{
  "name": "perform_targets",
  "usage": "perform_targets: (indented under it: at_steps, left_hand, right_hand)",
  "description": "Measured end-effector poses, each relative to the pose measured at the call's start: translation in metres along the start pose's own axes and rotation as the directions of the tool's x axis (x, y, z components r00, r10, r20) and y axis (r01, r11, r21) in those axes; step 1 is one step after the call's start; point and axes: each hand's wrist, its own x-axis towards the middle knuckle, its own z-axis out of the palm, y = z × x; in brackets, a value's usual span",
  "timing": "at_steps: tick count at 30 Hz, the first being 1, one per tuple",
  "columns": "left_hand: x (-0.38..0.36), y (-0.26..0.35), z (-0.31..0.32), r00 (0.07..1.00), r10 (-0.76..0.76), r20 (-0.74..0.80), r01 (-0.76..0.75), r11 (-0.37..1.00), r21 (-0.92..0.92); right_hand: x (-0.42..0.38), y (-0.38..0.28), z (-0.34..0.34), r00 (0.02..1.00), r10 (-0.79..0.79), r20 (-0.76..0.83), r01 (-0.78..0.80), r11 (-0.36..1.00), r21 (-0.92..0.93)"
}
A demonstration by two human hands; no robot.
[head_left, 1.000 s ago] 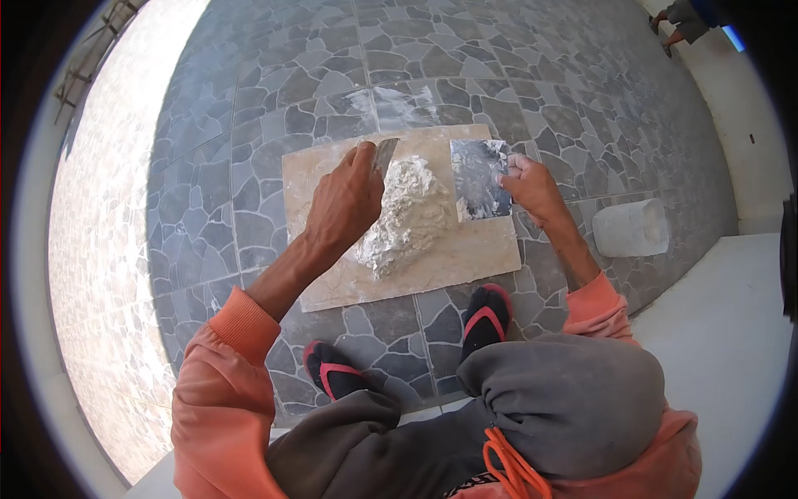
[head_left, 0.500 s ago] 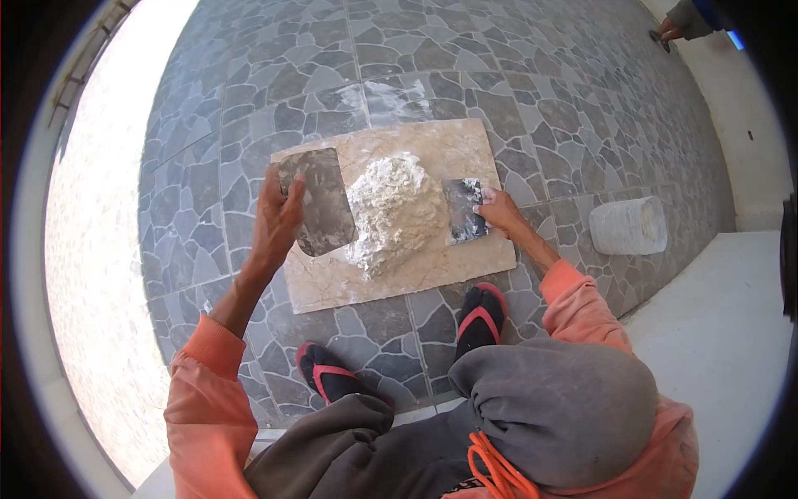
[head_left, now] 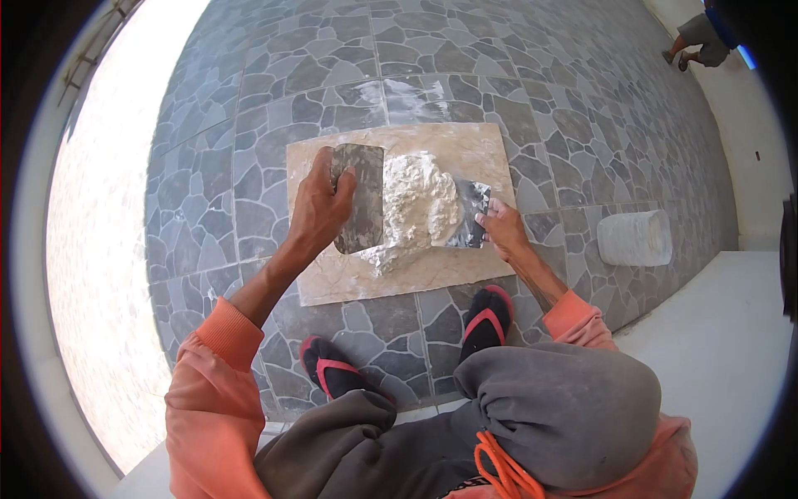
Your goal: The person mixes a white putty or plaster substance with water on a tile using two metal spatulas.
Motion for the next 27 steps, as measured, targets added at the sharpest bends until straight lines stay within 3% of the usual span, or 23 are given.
perform_targets:
  at_steps: [2,5,7,11,15,18,21,23,24,27]
  left_hand:
    - [-0.002,0.002,0.010,0.997,0.017,0.072,-0.020,0.999,0.039]
    - [-0.006,0.020,0.022,0.980,-0.029,0.197,0.012,0.996,0.085]
    - [-0.007,0.014,0.038,0.979,0.103,0.175,-0.119,0.989,0.082]
    - [-0.008,0.000,0.067,0.974,0.134,0.180,-0.160,0.977,0.140]
    - [0.005,-0.001,0.068,0.981,0.107,0.163,-0.141,0.966,0.218]
    - [0.012,-0.008,0.056,0.979,0.119,0.164,-0.157,0.957,0.244]
    - [0.012,-0.012,0.036,0.986,0.137,0.096,-0.157,0.957,0.244]
    - [0.014,-0.007,0.015,0.991,0.009,0.135,-0.039,0.975,0.220]
    - [0.013,-0.010,0.010,0.994,0.020,0.110,-0.043,0.977,0.210]
    - [0.010,-0.009,-0.004,0.996,0.009,0.091,-0.025,0.983,0.181]
  right_hand:
    - [-0.008,-0.020,0.006,0.995,-0.091,0.047,0.095,0.991,-0.090]
    - [-0.013,-0.048,0.026,0.993,-0.094,0.073,0.105,0.980,-0.167]
    - [-0.013,-0.064,0.045,0.981,-0.161,0.110,0.180,0.965,-0.189]
    - [-0.023,-0.091,0.071,0.960,-0.222,0.170,0.245,0.961,-0.129]
    - [-0.025,-0.099,0.066,0.957,-0.241,0.160,0.280,0.909,-0.308]
    - [-0.041,-0.110,0.041,0.973,-0.194,0.126,0.208,0.971,-0.113]
    - [-0.024,-0.083,-0.016,0.999,-0.020,-0.026,0.014,0.974,-0.226]
    - [-0.023,-0.058,-0.046,0.989,0.104,-0.101,-0.129,0.949,-0.287]
    - [-0.021,-0.030,-0.059,0.982,0.140,-0.126,-0.174,0.931,-0.322]
    - [-0.016,0.044,-0.054,0.980,0.094,-0.178,-0.166,0.877,-0.450]
